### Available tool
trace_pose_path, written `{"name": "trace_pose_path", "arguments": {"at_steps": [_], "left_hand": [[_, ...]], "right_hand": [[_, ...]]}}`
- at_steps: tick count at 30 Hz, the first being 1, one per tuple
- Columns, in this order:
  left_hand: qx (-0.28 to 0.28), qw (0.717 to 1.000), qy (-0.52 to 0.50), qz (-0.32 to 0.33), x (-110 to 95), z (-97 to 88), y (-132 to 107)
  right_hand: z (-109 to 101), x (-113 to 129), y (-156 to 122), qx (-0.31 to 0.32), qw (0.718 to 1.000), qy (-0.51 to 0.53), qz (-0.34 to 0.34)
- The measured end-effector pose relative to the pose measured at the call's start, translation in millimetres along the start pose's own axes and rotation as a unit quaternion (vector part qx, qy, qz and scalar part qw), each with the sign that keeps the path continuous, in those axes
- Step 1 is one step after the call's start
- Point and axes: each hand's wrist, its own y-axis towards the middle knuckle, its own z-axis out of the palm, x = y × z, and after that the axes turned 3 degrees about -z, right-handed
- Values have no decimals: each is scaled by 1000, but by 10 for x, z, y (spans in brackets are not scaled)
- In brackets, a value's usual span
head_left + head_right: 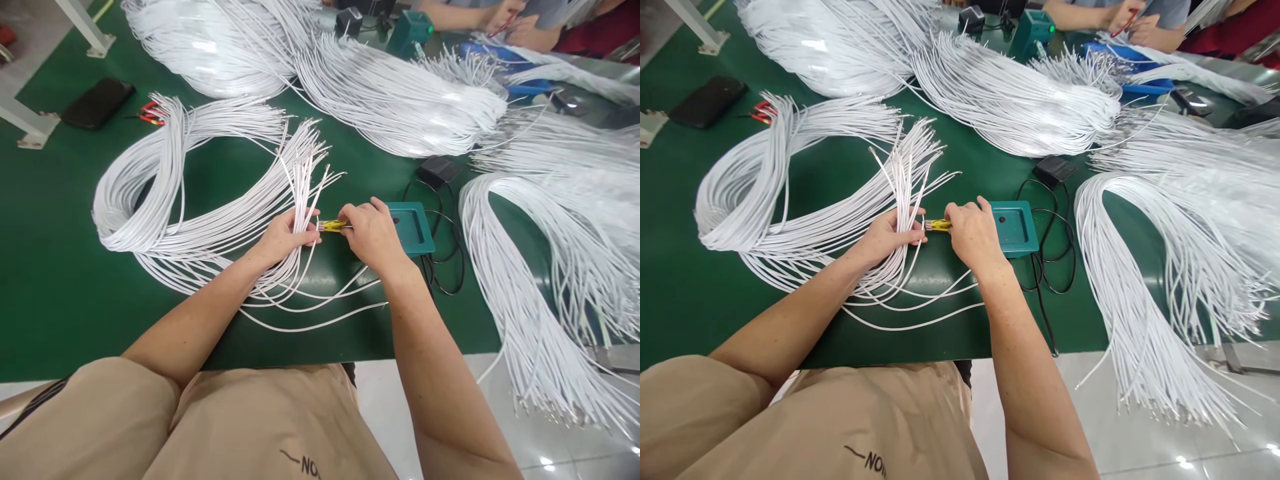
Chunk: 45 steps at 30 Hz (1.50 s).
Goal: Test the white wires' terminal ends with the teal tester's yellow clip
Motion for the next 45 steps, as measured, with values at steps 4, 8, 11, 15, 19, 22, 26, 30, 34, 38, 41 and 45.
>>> {"name": "trace_pose_path", "arguments": {"at_steps": [4, 8, 11, 15, 19, 22, 26, 30, 34, 38, 41, 45], "left_hand": [[-7, 1000, 15, -7, 0, 18, 10], [-15, 1000, 16, -10, 17, 43, 35], [-22, 1000, 5, -15, 55, 50, 68], [-33, 999, 26, -21, 108, 37, 105], [-42, 995, 93, -12, 119, 16, 105], [-38, 992, 124, -11, 86, 10, 83], [-31, 991, 131, -23, 24, 12, 50], [-19, 991, 128, -40, -6, -8, 36], [-18, 989, 136, -49, -7, -61, 30], [-28, 995, 92, -24, 14, -98, 35], [-22, 999, 35, 17, 28, -96, 41], [11, 999, -1, 36, 16, -88, 32]], "right_hand": [[19, 17, 0, 1, 999, -30, -22], [35, 21, -3, 11, 998, -42, -43], [46, -9, 3, 21, 998, -33, -52], [62, -54, 30, 30, 998, -26, -45], [72, -68, 55, 34, 998, -28, -42], [71, -58, 32, 33, 998, -17, -49], [72, -36, -80, -61, 998, -12, 24], [123, -48, -177, -134, 977, -32, 165], [145, -64, -170, -129, 975, -25, 180], [58, 144, -196, -160, 977, 29, 135], [28, 493, -277, -110, 988, 104, -36], [103, 878, -381, -60, 989, 71, -119]]}}
